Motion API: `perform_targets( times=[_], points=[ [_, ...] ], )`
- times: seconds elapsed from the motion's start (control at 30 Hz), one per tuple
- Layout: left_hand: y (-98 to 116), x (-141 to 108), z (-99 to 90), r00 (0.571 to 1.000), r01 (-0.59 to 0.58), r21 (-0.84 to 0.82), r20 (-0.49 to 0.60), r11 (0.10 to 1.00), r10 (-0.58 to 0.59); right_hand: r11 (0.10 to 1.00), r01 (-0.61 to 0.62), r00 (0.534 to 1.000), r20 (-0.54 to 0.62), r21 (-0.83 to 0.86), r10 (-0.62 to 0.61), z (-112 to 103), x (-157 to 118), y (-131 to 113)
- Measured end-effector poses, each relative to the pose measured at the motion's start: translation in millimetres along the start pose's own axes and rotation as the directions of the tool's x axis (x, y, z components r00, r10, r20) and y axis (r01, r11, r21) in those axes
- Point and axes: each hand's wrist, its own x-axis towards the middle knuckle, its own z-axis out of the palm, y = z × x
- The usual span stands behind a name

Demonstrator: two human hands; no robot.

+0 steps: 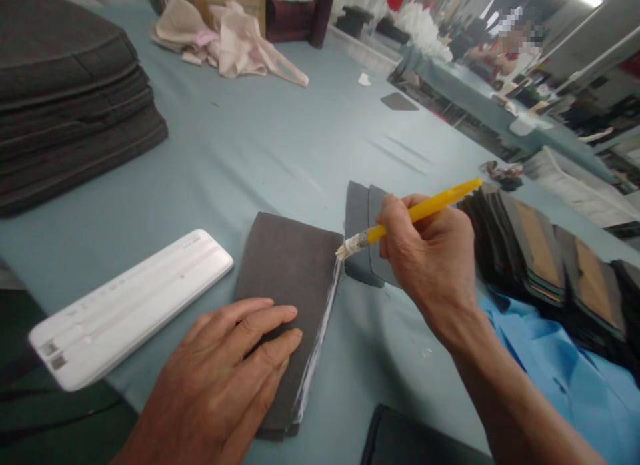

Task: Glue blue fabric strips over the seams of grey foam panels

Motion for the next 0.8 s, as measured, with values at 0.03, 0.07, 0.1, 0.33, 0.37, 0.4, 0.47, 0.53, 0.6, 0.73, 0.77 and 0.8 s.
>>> perform_targets(
  times=[0.03,0.07,0.1,0.33,0.37,0.4,0.47,0.53,0.6,0.73,0.77,0.8],
  points=[
    [0.0,-0.2,0.1,1.0,0.001,0.001,-0.001,1.0,-0.001,1.0,0.008,1.0,-0.004,-0.013,-0.008,0.9,2.3,0.2],
    [-0.1,0.2,-0.2,1.0,-0.004,0.008,-0.001,1.0,0.004,1.0,0.016,1.0,-0.007,-0.026,-0.016,1.9,4.5,0.5],
    [-0.1,1.0,-0.7,1.0,-0.012,0.018,-0.002,1.0,0.012,0.999,0.024,1.0,-0.009,-0.039,-0.025,3.0,6.5,0.8],
    [1.5,8.8,-4.9,0.999,-0.048,0.067,-0.019,0.997,0.049,0.992,0.059,0.997,-0.046,-0.11,-0.064,6.5,20.2,2.1],
    [2.1,9.2,-5.1,0.999,-0.048,0.07,-0.024,0.996,0.049,0.994,0.054,0.996,-0.064,-0.096,-0.061,4.8,20.9,1.5],
    [2.8,9.5,-5.3,0.998,-0.049,0.072,-0.026,0.996,0.051,0.996,0.049,0.995,-0.086,-0.074,-0.055,2.3,20.7,0.4],
    [3.9,9.7,-5.5,0.998,-0.051,0.075,-0.034,0.996,0.054,0.999,0.039,0.991,-0.13,-0.013,-0.04,-4.9,16.2,-3.2],
    [4.6,9.6,-5.7,0.998,-0.05,0.072,-0.033,0.996,0.052,0.997,0.044,0.988,-0.151,0.06,-0.034,-13.3,6.2,-8.0],
    [4.3,9.1,-5.5,0.999,-0.047,0.06,-0.024,0.997,0.048,0.991,0.045,0.989,-0.148,0.124,-0.027,-21.2,-8.0,-12.4],
    [2.3,8.3,-4.4,0.999,-0.036,0.068,-0.019,0.997,0.037,0.98,-0.003,0.997,-0.081,0.201,0.02,-30.8,-39.1,-16.6],
    [2.0,8.3,-4.1,0.999,-0.034,0.072,-0.017,0.997,0.035,0.977,-0.026,0.998,-0.05,0.211,0.038,-31.6,-46.0,-17.0],
    [2.0,8.4,-3.7,0.999,-0.032,0.075,-0.015,0.997,0.033,0.974,-0.052,0.998,-0.016,0.221,0.057,-31.8,-52.1,-17.2]
  ],
)
